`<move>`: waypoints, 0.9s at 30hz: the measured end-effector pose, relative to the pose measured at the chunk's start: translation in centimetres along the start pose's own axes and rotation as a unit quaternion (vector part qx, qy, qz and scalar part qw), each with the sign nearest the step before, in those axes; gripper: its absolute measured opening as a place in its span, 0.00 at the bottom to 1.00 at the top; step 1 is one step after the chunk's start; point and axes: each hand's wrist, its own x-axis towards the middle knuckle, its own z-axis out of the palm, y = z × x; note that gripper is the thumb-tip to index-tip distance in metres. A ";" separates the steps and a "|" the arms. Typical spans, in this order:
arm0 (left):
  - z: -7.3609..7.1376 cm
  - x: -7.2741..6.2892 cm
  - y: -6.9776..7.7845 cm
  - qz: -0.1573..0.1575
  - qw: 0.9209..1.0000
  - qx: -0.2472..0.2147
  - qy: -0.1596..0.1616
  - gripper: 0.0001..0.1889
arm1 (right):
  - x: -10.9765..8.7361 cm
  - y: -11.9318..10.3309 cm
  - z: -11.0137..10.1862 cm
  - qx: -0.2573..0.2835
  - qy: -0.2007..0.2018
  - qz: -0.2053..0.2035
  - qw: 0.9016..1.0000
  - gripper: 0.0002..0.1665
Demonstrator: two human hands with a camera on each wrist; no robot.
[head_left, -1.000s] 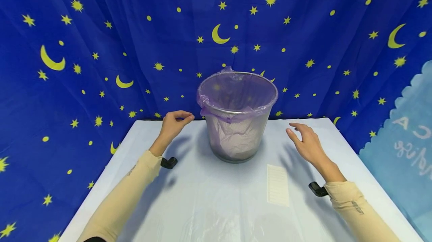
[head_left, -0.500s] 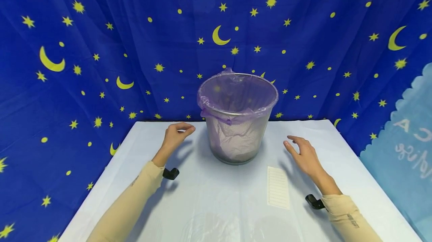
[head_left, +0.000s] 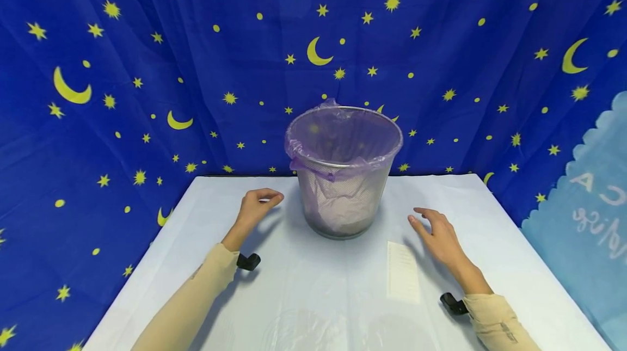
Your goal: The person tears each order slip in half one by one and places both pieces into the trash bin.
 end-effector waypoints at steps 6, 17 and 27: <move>0.8 -0.2 -0.7 0.004 1.000 -0.006 0.004 0.12 | -0.7 0.2 0.6 -0.002 -0.006 0.010 1.000 0.37; 2.1 -1.9 -2.0 -0.034 0.998 -0.044 -0.007 0.12 | -1.9 1.3 0.9 0.017 -0.007 0.028 0.999 0.37; 1.9 -2.7 -3.7 -0.038 0.992 -0.119 0.009 0.13 | -2.0 2.5 0.9 0.012 0.001 0.043 0.999 0.41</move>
